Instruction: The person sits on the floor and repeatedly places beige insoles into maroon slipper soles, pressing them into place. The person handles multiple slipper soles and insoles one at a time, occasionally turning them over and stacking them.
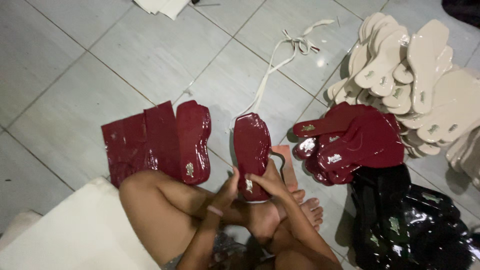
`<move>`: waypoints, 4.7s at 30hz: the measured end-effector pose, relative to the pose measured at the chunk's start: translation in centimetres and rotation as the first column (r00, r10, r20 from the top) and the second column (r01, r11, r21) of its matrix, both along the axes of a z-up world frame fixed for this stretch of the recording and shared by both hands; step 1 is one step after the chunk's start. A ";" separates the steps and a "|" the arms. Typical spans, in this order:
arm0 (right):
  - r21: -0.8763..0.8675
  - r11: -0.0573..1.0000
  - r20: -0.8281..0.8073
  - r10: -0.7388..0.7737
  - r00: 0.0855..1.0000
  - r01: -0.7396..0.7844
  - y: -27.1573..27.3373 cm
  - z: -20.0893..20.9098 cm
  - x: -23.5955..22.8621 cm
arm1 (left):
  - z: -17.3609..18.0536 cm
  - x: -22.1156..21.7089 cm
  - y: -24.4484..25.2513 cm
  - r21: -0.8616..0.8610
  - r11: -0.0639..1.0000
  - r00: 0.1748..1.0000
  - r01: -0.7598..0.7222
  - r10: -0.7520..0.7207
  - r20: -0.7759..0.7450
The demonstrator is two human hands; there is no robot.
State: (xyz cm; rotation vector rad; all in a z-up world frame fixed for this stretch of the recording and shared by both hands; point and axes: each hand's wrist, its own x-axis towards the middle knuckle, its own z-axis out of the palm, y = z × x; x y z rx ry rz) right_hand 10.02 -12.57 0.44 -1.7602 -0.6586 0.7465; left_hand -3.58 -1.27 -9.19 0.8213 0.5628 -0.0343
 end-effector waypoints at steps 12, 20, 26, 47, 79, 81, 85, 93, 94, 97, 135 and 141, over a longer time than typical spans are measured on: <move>-0.464 0.838 0.603 0.061 0.795 0.288 0.7 0.2 -0.5 | 15.6 2.2 7.6 0.895 0.318 0.949 -0.313 0.135 0.284; 0.143 0.969 -0.076 -0.191 0.979 0.201 -0.5 -2.3 -2.4 | 26.1 6.9 6.1 0.963 -0.182 0.807 0.199 -0.527 -0.267; 0.253 0.913 -0.512 -0.154 0.845 0.320 1.1 -1.5 -2.1 | 24.5 8.7 1.7 0.923 -0.379 0.856 -0.069 -0.498 -0.140; -0.062 0.991 -0.654 -0.132 0.745 0.121 -0.2 -3.5 -1.1 | 3.2 0.4 -1.7 -0.036 0.971 0.969 -0.237 0.239 0.056; -0.427 0.748 0.794 0.040 0.607 0.509 -10.5 -4.5 0.7 | 0.4 13.5 1.0 0.418 0.882 0.974 0.219 -0.221 -0.043; -0.442 0.782 0.655 -0.054 0.754 0.440 -10.7 -2.0 0.3 | 1.2 14.4 0.5 0.421 0.871 0.965 0.252 -0.261 -0.038; -0.289 0.852 0.146 -0.412 0.899 0.437 -9.7 0.7 -0.1 | 1.8 15.5 -0.9 0.431 0.839 0.934 0.332 -0.356 -0.027; -0.026 0.926 -0.165 -0.375 0.912 0.376 -6.8 -3.2 -0.8 | 2.2 13.1 3.7 0.475 0.819 0.933 0.322 -0.359 -0.013; -0.013 0.925 -0.131 -0.378 0.916 0.380 -6.9 -3.8 -0.7 | 2.2 12.5 3.6 0.475 0.818 0.931 0.323 -0.364 -0.008; -0.006 0.922 -0.117 -0.384 0.916 0.386 -6.9 -5.5 -0.7 | 2.0 7.6 3.7 0.466 0.827 0.936 0.314 -0.353 -0.003; -0.300 0.939 0.271 -0.083 0.959 0.166 -5.9 3.4 -0.7 | 11.1 2.6 3.5 0.908 0.374 0.906 0.192 -0.424 -0.017; -0.263 0.951 0.259 -0.091 0.962 0.161 -5.9 3.6 -0.7 | 11.2 2.9 3.6 0.898 0.380 0.901 0.223 -0.432 -0.041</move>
